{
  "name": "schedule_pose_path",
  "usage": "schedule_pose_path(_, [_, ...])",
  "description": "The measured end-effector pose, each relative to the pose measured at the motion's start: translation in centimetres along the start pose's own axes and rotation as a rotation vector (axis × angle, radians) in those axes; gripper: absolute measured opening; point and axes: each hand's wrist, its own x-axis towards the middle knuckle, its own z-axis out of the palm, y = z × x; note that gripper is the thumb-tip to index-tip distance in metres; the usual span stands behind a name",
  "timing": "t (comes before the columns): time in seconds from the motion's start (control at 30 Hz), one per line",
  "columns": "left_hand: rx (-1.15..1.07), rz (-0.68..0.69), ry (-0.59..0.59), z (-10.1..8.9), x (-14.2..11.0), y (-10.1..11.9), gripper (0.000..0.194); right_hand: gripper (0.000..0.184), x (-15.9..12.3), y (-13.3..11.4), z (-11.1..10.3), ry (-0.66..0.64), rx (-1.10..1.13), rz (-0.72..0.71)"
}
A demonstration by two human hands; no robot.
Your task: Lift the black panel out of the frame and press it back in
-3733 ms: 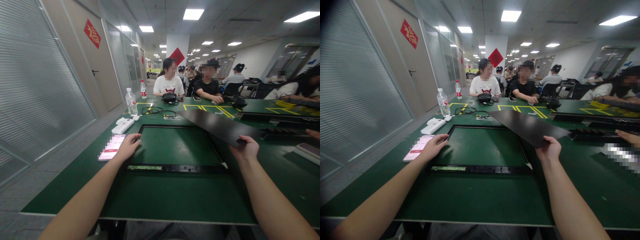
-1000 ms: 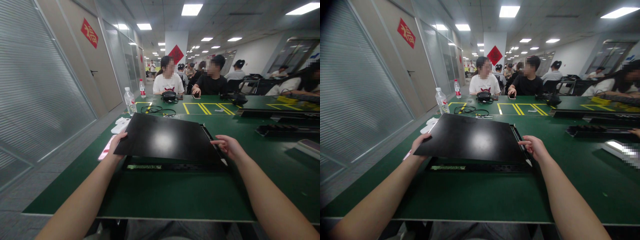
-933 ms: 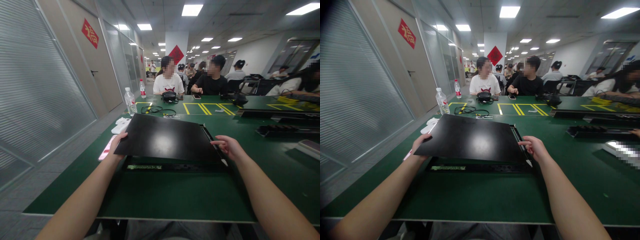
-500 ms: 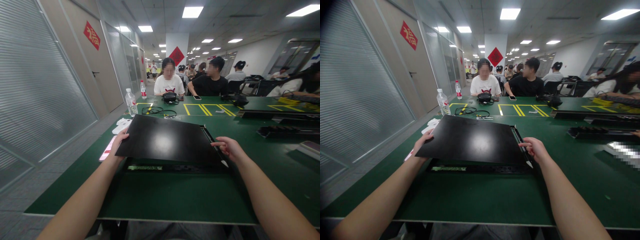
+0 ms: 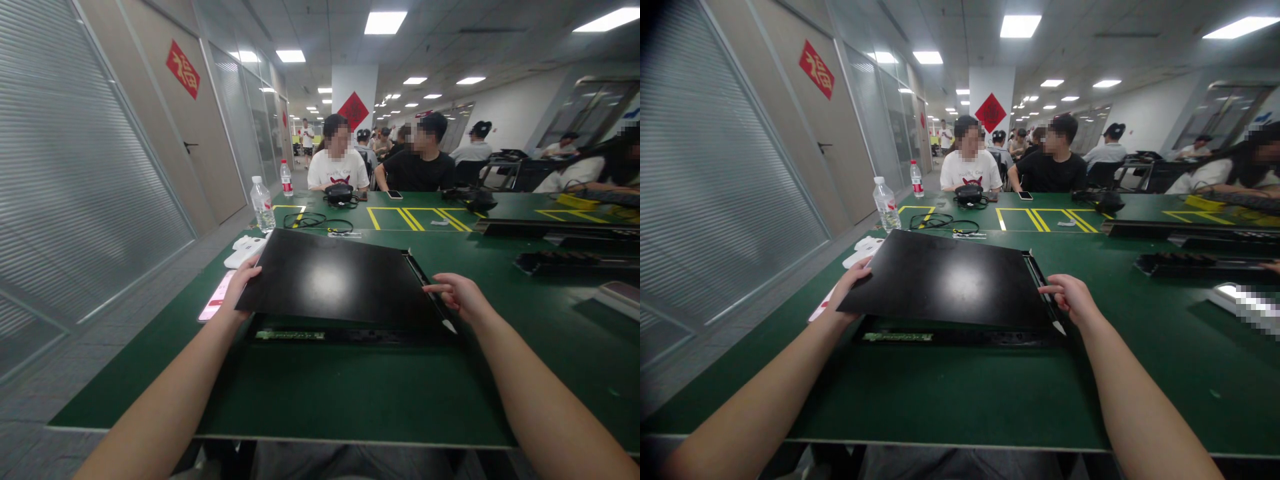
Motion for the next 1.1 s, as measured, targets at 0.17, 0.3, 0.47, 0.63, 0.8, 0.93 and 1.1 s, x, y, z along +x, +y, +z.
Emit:
schedule_pose_path(0.17, [0.047,0.009,-0.014,-0.4,0.5,-0.5,0.049,0.009,-0.2,-0.2,0.1,0.011,-0.009,-0.010])
schedule_pose_path(0.3, [0.064,-0.009,-0.028,-0.4,0.4,-0.7,0.054,0.009,-0.4,-0.4,0.2,0.029,-0.010,-0.007])
schedule_pose_path(0.47, [0.080,-0.021,-0.045,-0.6,0.5,-0.8,0.063,0.008,-0.5,-0.4,0.4,0.033,-0.017,-0.018])
schedule_pose_path(0.63, [0.091,-0.032,-0.035,-0.6,0.4,-0.9,0.062,0.007,-0.6,-0.5,0.4,0.035,-0.018,-0.013])
schedule_pose_path(0.8, [0.083,-0.010,-0.032,-0.4,0.2,-1.0,0.057,0.009,-0.6,-0.4,0.3,0.033,-0.012,-0.016])
schedule_pose_path(0.93, [0.108,-0.006,-0.030,-0.4,0.3,-1.1,0.054,0.010,-0.6,-0.4,0.3,0.035,-0.016,-0.021])
schedule_pose_path(1.1, [0.119,-0.001,-0.037,-0.5,0.4,-1.3,0.051,0.008,-0.6,-0.3,0.2,0.035,-0.017,-0.023])
